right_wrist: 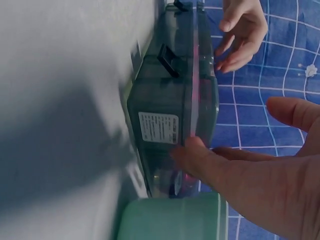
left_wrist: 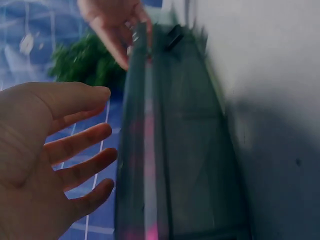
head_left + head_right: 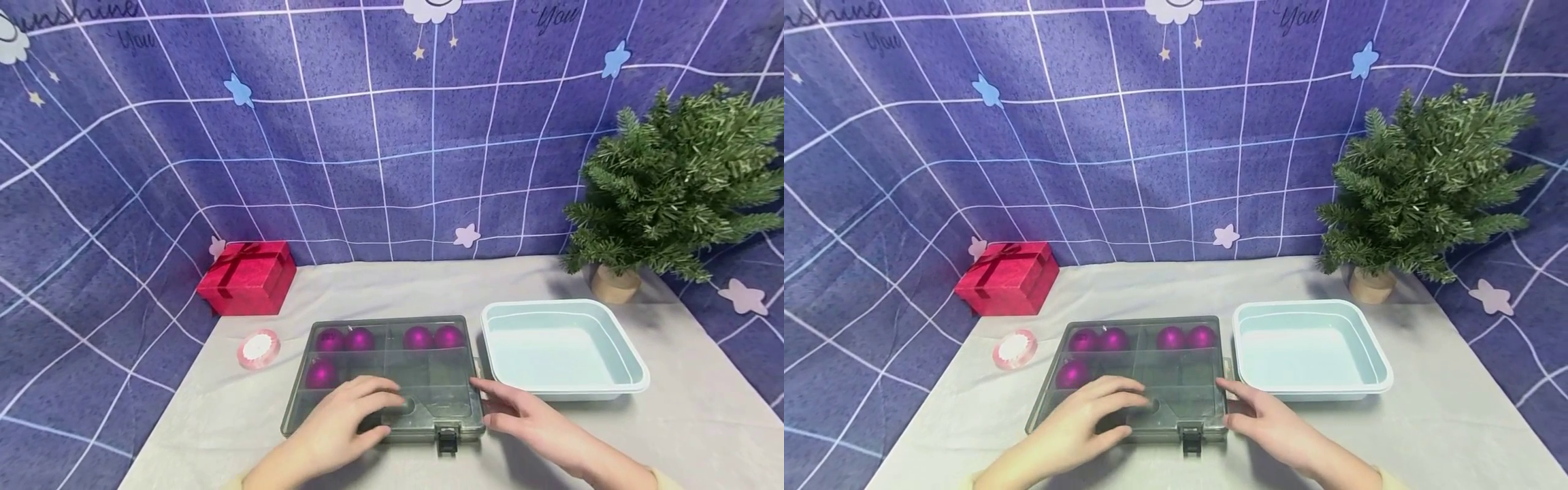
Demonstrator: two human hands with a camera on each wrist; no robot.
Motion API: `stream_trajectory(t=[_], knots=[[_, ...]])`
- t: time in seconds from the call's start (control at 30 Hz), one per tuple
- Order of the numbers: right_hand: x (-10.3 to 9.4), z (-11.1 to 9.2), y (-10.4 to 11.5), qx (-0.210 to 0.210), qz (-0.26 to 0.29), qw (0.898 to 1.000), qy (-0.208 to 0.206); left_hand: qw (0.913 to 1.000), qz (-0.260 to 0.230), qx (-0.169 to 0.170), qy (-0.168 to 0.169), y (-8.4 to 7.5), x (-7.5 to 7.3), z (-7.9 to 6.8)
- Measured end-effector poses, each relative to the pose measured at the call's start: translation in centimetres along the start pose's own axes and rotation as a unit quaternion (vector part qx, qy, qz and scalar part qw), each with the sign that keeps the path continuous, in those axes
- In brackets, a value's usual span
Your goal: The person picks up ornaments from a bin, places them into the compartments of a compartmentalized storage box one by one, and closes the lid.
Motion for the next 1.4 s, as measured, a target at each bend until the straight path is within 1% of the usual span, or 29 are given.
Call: stream_trajectory(t=[0.07,0.17,0.23,0.3,0.4,0.5,0.6,0.7,0.83,0.87,0.9,0.97,1.03,1.17,1.23,1.33,1.4], knots=[[-0.2,-0.3,-0.1,0.000,0.000,1.000,-0.001,0.9993,0.004,0.012,0.034,-0.3,0.8,0.6],[-0.5,-0.6,-0.5,0.021,0.008,1.000,0.006,0.9970,0.008,0.038,0.067,-0.6,1.8,1.2],[-0.7,-0.7,-0.8,0.037,0.021,0.999,0.011,0.9953,0.013,0.053,0.080,-0.7,2.2,1.4],[-0.9,-0.8,-1.3,0.056,0.058,0.996,0.024,0.9940,0.023,0.064,0.086,-0.7,2.5,1.5],[-0.9,-1.1,-2.2,0.080,0.120,0.988,0.063,0.9924,0.033,0.083,0.084,-0.7,2.8,1.7],[-0.3,-1.2,-3.3,0.111,0.182,0.968,0.129,0.9911,0.040,0.103,0.075,-0.6,3.0,1.6],[0.6,-1.1,-4.6,0.145,0.230,0.944,0.185,0.9906,0.043,0.114,0.063,-0.5,3.1,1.5],[1.4,-0.8,-5.7,0.178,0.286,0.916,0.218,0.9911,0.042,0.114,0.054,-0.4,3.2,1.4],[2.3,-0.7,-6.7,0.218,0.356,0.872,0.256,0.9913,0.040,0.117,0.045,-0.4,3.4,1.1],[2.5,-0.8,-6.8,0.226,0.369,0.863,0.262,0.9915,0.036,0.117,0.043,-0.5,3.4,1.1],[2.8,-0.8,-6.9,0.229,0.378,0.857,0.265,0.9915,0.034,0.119,0.039,-0.5,3.4,1.0],[3.3,-0.8,-7.0,0.230,0.393,0.850,0.267,0.9916,0.030,0.122,0.032,-0.6,3.5,0.8],[3.9,-0.8,-6.9,0.228,0.403,0.846,0.263,0.9920,0.023,0.121,0.028,-0.7,3.5,0.8],[4.6,-0.6,-6.6,0.219,0.420,0.841,0.261,0.9932,0.015,0.111,0.032,-0.7,3.7,0.8],[4.8,-0.7,-6.5,0.219,0.429,0.836,0.263,0.9939,0.008,0.105,0.035,-0.7,3.7,0.9],[5.0,-0.7,-6.2,0.215,0.432,0.833,0.271,0.9941,0.000,0.102,0.037,-0.7,3.8,0.9],[5.0,-0.7,-6.1,0.209,0.430,0.831,0.283,0.9937,0.000,0.105,0.037,-0.8,3.8,0.9]])
Point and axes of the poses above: each hand's wrist, its own z-axis towards the middle knuckle, its own x-axis out of the palm, y = z × x, the point moved 3 cm from there along z, towards the middle knuckle, and after that the axes turned 12 degrees about -y, right-handed, at the moved point
